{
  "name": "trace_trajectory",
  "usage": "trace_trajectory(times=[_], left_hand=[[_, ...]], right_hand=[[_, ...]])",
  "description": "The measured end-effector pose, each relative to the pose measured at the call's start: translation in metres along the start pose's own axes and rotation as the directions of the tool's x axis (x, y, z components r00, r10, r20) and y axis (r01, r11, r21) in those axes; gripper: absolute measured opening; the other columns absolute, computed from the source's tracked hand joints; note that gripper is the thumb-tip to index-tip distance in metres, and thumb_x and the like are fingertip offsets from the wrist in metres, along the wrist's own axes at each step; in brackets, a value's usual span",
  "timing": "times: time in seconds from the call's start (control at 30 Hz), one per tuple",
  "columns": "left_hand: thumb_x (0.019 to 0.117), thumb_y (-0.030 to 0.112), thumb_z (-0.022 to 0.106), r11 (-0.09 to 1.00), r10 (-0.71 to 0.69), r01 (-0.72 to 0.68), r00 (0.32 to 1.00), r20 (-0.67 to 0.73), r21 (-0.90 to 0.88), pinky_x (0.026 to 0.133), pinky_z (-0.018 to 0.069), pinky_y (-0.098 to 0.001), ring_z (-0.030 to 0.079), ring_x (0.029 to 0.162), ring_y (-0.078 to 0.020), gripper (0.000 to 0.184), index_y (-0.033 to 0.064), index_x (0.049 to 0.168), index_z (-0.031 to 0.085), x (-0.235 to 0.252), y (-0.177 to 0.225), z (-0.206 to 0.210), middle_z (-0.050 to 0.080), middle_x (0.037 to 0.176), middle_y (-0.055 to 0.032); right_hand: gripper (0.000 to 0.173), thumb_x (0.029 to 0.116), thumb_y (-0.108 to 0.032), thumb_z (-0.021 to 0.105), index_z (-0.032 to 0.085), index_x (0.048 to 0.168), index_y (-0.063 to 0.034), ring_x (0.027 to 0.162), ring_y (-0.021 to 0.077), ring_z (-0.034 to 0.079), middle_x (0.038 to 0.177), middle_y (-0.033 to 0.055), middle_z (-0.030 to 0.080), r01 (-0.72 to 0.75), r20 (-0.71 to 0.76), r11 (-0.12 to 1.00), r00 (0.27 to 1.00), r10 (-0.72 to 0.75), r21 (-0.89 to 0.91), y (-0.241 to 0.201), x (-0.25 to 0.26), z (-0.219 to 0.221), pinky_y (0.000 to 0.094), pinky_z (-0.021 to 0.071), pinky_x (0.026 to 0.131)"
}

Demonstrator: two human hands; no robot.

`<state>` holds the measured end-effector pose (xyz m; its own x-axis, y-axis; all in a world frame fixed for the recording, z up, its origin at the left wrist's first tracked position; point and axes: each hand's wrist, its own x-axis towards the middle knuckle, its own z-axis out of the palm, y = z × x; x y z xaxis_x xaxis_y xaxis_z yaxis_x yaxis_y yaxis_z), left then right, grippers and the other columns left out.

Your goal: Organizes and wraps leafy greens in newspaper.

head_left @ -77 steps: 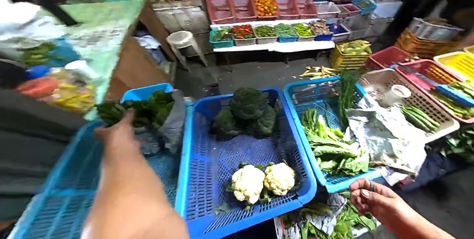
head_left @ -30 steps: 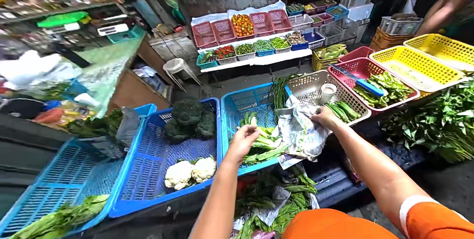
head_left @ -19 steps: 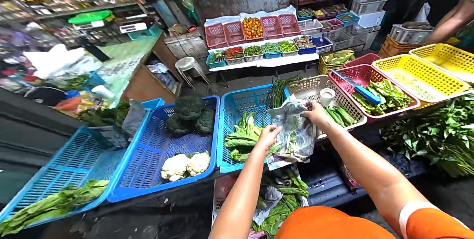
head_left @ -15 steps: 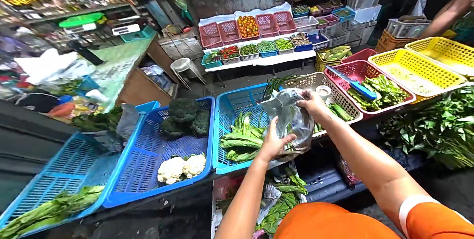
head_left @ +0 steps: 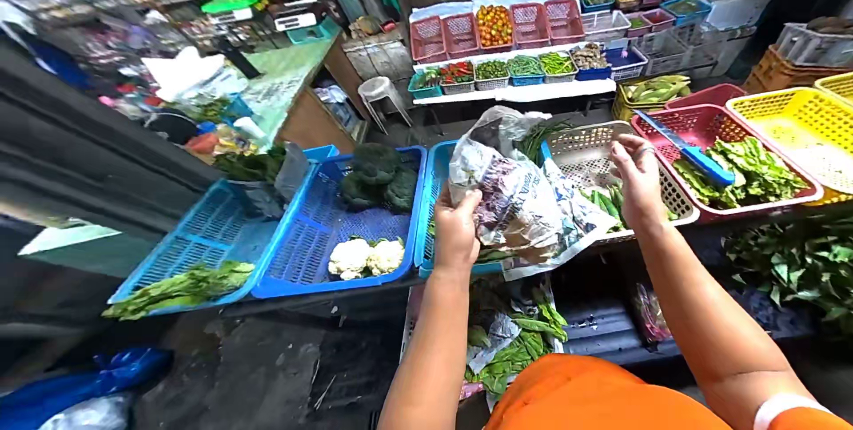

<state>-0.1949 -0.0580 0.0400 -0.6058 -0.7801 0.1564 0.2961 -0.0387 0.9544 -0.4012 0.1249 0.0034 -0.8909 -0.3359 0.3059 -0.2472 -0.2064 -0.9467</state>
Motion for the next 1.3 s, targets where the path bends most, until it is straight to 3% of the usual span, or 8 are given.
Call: trace_trajectory(times=[0.13, 0.37, 0.53, 0.67, 0.83, 0.9, 1.17, 1.3], left_hand=[[0.1004, 0.003, 0.057, 0.997, -0.069, 0.07, 0.996, -0.053, 0.021, 0.078, 0.0617, -0.034, 0.07, 0.089, -0.0131, 0.027, 0.0091, 0.127, 0.057, -0.008, 0.006, -0.034, 0.07, 0.105, -0.0036], [0.1018, 0.005, 0.054, 0.969, -0.067, 0.129, 0.958, -0.279, 0.211, 0.087, 0.057, -0.0407, 0.065, 0.101, -0.0183, 0.037, 0.0039, 0.138, 0.051, 0.022, -0.003, -0.092, 0.061, 0.122, -0.0135], [0.0962, 0.001, 0.055, 0.738, 0.393, -0.294, 0.919, -0.034, 0.607, 0.098, 0.0538, -0.0362, 0.065, 0.111, -0.0152, 0.036, -0.0024, 0.132, 0.058, 0.042, 0.052, -0.069, 0.066, 0.122, -0.0155], [0.0943, -0.001, 0.055, 0.496, 0.423, -0.449, 0.872, 0.245, 0.744, 0.101, 0.0528, -0.0507, 0.068, 0.115, -0.0276, 0.043, -0.0021, 0.137, 0.057, 0.055, 0.054, -0.036, 0.069, 0.123, -0.0196], [0.0919, -0.002, 0.058, 0.423, 0.203, -0.359, 0.932, 0.299, 0.832, 0.092, 0.0531, -0.065, 0.069, 0.11, -0.0425, 0.052, 0.0054, 0.144, 0.055, 0.076, -0.002, 0.0, 0.07, 0.119, -0.0232], [0.0922, -0.002, 0.058, 0.408, 0.127, -0.358, 0.933, 0.337, 0.84, 0.094, 0.0525, -0.0645, 0.068, 0.112, -0.0427, 0.053, 0.0066, 0.145, 0.055, 0.076, -0.026, 0.015, 0.069, 0.122, -0.0233], [0.0883, 0.005, 0.072, 0.354, -0.221, -0.603, 0.689, 0.69, 0.715, 0.11, 0.0415, -0.0611, 0.047, 0.142, -0.0347, 0.087, 0.0272, 0.162, 0.032, 0.078, -0.088, 0.07, 0.048, 0.155, -0.0134], [0.094, 0.034, 0.075, 0.648, -0.205, -0.328, 0.795, 0.571, 0.688, 0.114, 0.0395, -0.059, 0.05, 0.137, -0.0406, 0.076, 0.0031, 0.154, 0.041, 0.089, -0.076, 0.059, 0.053, 0.145, -0.0268]], right_hand=[[0.073, 0.093, -0.046, 0.072, 0.046, 0.146, -0.0022, 0.131, 0.0413, 0.052, 0.144, 0.0265, 0.051, -0.172, 0.093, 0.9, 0.969, 0.227, -0.4, 0.039, -0.014, -0.011, 0.0611, 0.0457, 0.104], [0.082, 0.0726, -0.036, 0.092, 0.059, 0.145, -0.0165, 0.155, 0.0442, 0.018, 0.165, 0.0212, 0.03, 0.557, 0.779, 0.564, 0.555, 0.293, -0.609, 0.058, -0.052, 0.004, 0.0675, 0.0146, 0.122], [0.017, 0.1004, -0.012, 0.061, 0.076, 0.101, -0.0028, 0.096, 0.0329, 0.072, 0.095, 0.0156, 0.074, 0.496, 0.707, 0.665, 0.704, 0.069, -0.559, 0.032, -0.023, -0.001, 0.06, 0.0535, 0.094], [0.014, 0.101, -0.011, 0.062, 0.072, 0.109, -0.0048, 0.095, 0.027, 0.072, 0.101, 0.0121, 0.074, 0.474, 0.589, 0.693, 0.803, -0.089, -0.542, -0.011, 0.005, -0.016, 0.0557, 0.0565, 0.09], [0.07, 0.0679, -0.028, 0.096, 0.068, 0.131, -0.0141, 0.132, 0.0379, 0.054, 0.14, 0.0153, 0.06, 0.653, 0.797, 0.47, 0.559, 0.23, -0.594, -0.001, -0.007, -0.003, 0.061, 0.0461, 0.107], [0.065, 0.0768, -0.018, 0.088, 0.065, 0.137, -0.0174, 0.145, 0.0413, 0.039, 0.154, 0.0178, 0.049, 0.723, 0.789, 0.349, 0.45, 0.419, -0.597, 0.031, -0.019, 0.002, 0.0624, 0.0372, 0.114], [0.024, 0.0956, 0.004, 0.055, 0.076, 0.103, -0.0055, 0.104, 0.0344, 0.071, 0.1, 0.0151, 0.075, 0.772, 0.84, 0.334, 0.51, 0.182, -0.541, 0.008, -0.014, 0.004, 0.0547, 0.0504, 0.103], [0.026, 0.0953, 0.005, 0.058, 0.077, 0.105, -0.0108, 0.097, 0.0381, 0.072, 0.097, 0.0148, 0.075, 0.754, 0.803, 0.317, 0.594, 0.045, -0.575, -0.034, -0.002, 0.001, 0.0622, 0.0556, 0.086]])
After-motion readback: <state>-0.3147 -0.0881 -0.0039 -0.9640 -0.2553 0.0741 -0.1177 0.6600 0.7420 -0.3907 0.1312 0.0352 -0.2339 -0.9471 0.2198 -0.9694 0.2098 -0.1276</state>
